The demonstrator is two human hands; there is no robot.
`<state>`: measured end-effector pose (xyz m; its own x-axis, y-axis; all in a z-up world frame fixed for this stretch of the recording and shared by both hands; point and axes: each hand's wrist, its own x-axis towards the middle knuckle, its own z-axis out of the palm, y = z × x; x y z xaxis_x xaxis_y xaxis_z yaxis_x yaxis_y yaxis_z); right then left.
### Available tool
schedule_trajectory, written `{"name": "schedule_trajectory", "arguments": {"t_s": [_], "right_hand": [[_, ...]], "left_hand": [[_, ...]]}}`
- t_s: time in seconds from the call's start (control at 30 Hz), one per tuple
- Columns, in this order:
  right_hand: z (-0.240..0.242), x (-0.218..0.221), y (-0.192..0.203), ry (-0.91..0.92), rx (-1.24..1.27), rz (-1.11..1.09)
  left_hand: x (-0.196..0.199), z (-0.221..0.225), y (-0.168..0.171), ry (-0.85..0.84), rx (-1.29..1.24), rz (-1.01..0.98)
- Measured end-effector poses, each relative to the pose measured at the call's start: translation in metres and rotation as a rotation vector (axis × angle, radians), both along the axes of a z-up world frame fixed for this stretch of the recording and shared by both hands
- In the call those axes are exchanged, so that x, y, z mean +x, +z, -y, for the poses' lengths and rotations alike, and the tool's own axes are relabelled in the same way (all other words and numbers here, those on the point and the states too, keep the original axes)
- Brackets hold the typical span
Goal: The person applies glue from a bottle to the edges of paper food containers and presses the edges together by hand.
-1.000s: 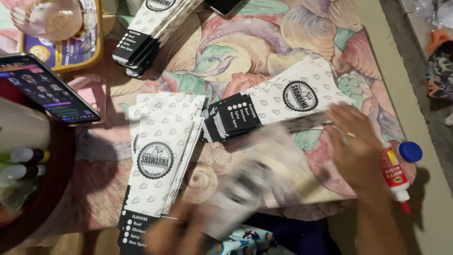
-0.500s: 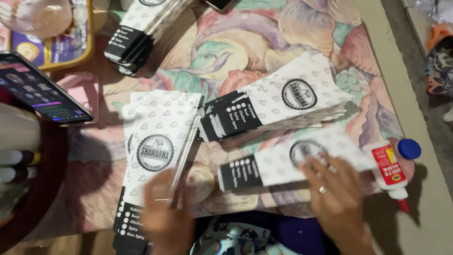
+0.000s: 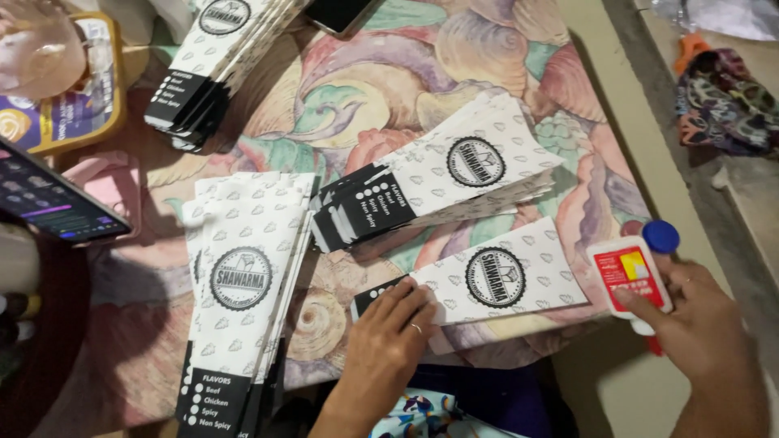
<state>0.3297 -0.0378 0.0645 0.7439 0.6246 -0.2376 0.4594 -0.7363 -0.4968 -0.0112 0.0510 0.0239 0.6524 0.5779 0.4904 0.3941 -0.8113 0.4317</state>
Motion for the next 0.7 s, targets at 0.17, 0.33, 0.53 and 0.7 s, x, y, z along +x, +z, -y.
{"name": "schedule_trajectory", "arguments": {"t_s": [0.17,0.33,0.53,0.7], "right_hand": [[0.063,0.032,-0.068,-0.066,0.718,-0.133],[0.072,-0.017,-0.049,0.311,0.538,0.645],[0.058,-0.055,-0.093,0.010,0.932,-0.131],[0.064,-0.036,-0.094,0.014,0.971,-0.077]], "left_hand": [[0.002,-0.019,-0.001,0.108,-0.105,0.061],[0.001,-0.030,0.002,0.132,-0.163,0.056],[-0.001,-0.031,0.001,0.181,-0.296,-0.027],[-0.001,-0.031,0.004,0.184,-0.312,-0.017]]}}
